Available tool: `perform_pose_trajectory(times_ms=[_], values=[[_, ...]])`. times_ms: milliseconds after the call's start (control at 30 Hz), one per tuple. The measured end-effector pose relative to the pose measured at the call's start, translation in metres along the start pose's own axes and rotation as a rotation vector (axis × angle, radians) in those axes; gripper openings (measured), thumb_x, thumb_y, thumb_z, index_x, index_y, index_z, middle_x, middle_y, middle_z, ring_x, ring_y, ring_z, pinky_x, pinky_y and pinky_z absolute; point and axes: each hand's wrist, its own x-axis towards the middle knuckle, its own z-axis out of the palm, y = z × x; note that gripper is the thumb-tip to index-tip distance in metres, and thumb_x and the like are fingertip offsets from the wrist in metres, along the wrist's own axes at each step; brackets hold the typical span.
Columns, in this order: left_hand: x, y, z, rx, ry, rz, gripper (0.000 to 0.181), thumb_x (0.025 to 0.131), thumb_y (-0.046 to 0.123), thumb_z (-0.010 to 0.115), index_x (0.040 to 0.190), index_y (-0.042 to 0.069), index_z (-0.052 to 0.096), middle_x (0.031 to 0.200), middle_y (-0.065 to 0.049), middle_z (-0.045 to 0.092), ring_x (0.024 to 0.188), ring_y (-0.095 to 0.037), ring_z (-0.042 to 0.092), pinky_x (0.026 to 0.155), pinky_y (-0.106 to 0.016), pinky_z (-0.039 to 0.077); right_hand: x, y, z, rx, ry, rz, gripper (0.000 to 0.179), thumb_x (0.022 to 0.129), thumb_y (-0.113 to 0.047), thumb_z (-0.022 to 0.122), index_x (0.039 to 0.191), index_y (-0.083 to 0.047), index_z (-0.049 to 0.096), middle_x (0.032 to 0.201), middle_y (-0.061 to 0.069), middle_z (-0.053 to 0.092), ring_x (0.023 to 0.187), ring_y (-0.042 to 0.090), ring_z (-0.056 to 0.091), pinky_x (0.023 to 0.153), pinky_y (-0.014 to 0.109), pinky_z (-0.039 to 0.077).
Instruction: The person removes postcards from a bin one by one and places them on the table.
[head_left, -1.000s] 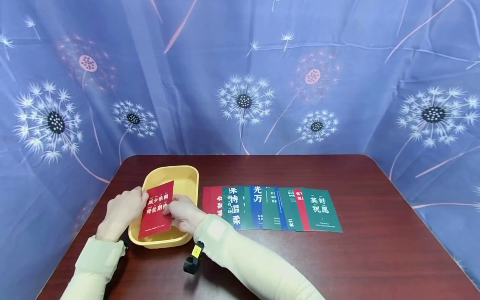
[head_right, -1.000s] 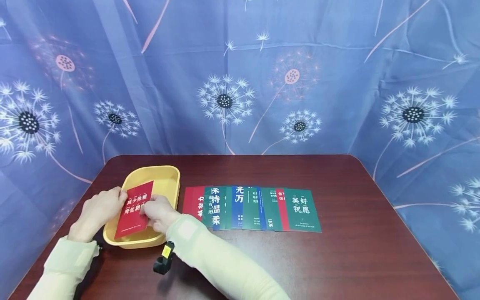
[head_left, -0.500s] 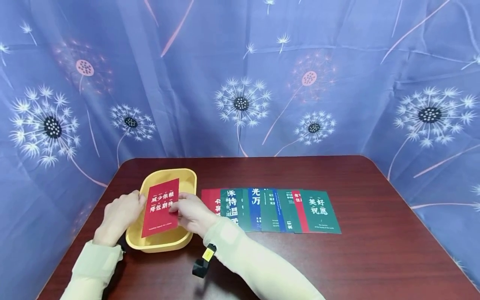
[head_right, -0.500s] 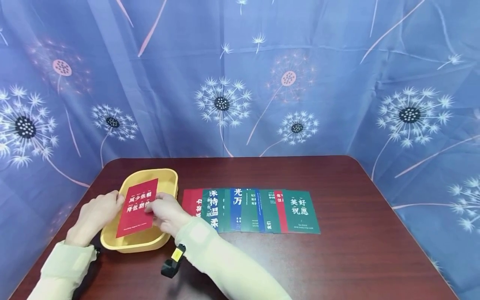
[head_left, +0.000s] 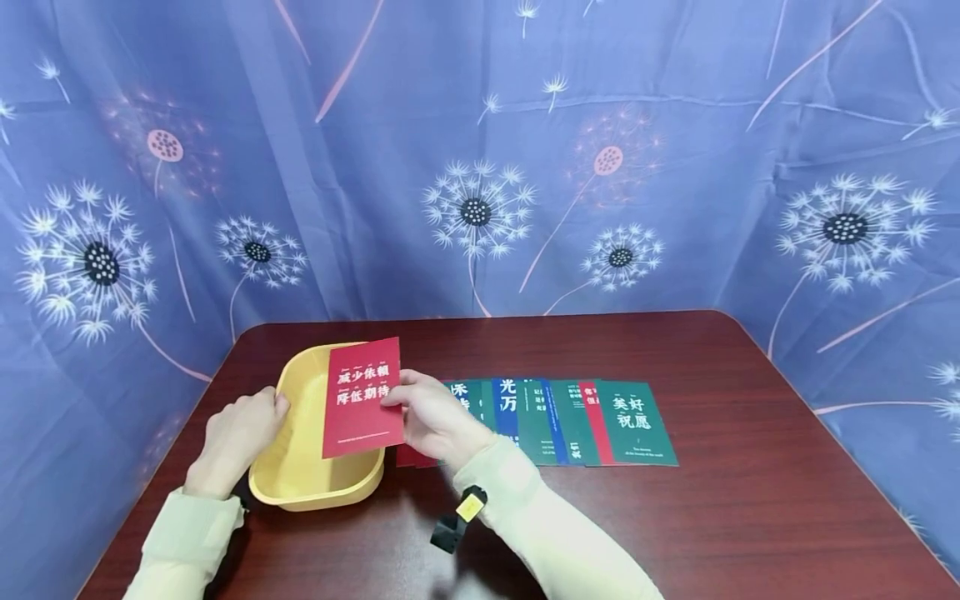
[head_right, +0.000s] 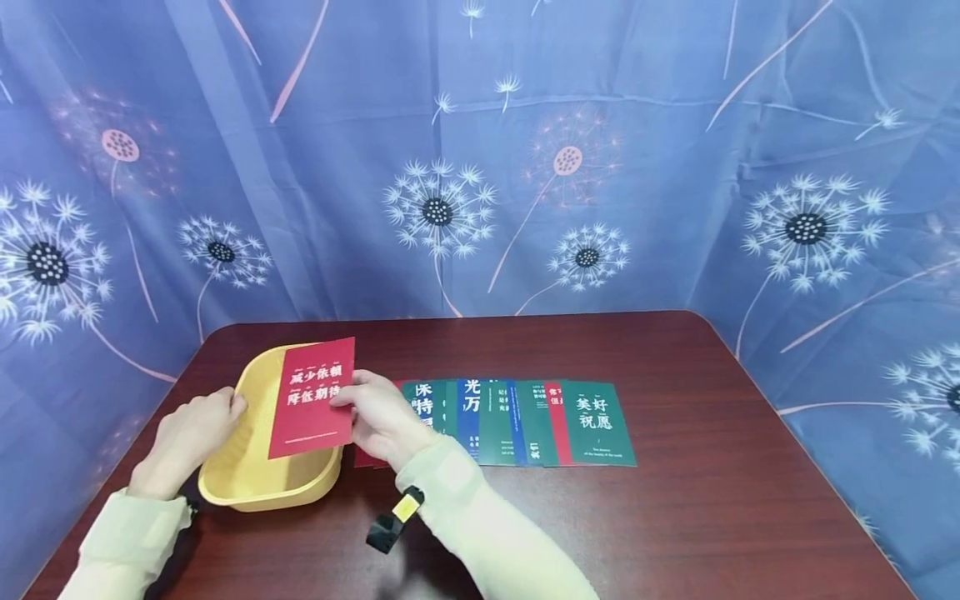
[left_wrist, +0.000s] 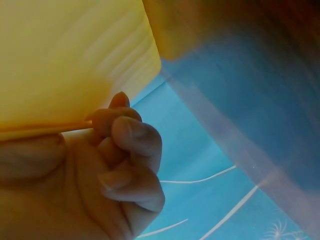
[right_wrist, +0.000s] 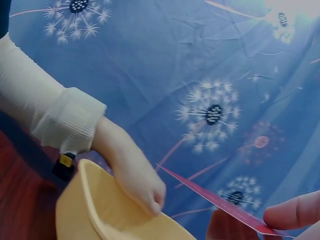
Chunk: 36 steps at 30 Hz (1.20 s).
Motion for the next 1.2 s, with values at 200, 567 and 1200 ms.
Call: perform_pose_trajectory(times_ms=[200, 567, 1200], values=[[0.0, -0.002, 0.001, 0.003, 0.006, 0.018, 0.037, 0.101, 0.024, 0.034, 0.08, 0.001, 0.054, 0.071, -0.025, 0.056, 0.062, -0.046, 0.057, 0.048, -0.055, 0.04, -0.013, -0.02, -0.022, 0.055, -0.026, -0.024, 0.039, 0.089, 0.005, 0.052, 0.126, -0.003, 0.047, 0.124, 0.016, 0.054, 0.114, 0.028, 0.056, 0.092, 0.045, 0.048], [0.0, -0.001, 0.0, 0.006, 0.012, 0.023, 0.037, 0.1, 0.024, 0.035, 0.079, 0.001, 0.053, 0.07, -0.024, 0.056, 0.062, -0.045, 0.057, 0.049, -0.054, 0.04, -0.034, -0.06, -0.068, 0.039, 0.027, -0.062, 0.04, 0.092, 0.004, 0.046, 0.131, -0.007, 0.041, 0.132, 0.014, 0.046, 0.119, 0.026, 0.05, 0.088, 0.038, 0.051], [-0.001, -0.001, 0.001, -0.004, 0.008, 0.022, 0.038, 0.102, 0.024, 0.033, 0.076, 0.003, 0.052, 0.068, -0.023, 0.056, 0.061, -0.044, 0.057, 0.048, -0.054, 0.041, -0.072, -0.107, -0.152, -0.053, 0.141, -0.101, 0.036, 0.098, -0.001, 0.044, 0.132, -0.008, 0.037, 0.122, 0.01, 0.05, 0.104, 0.019, 0.061, 0.083, 0.036, 0.053]])
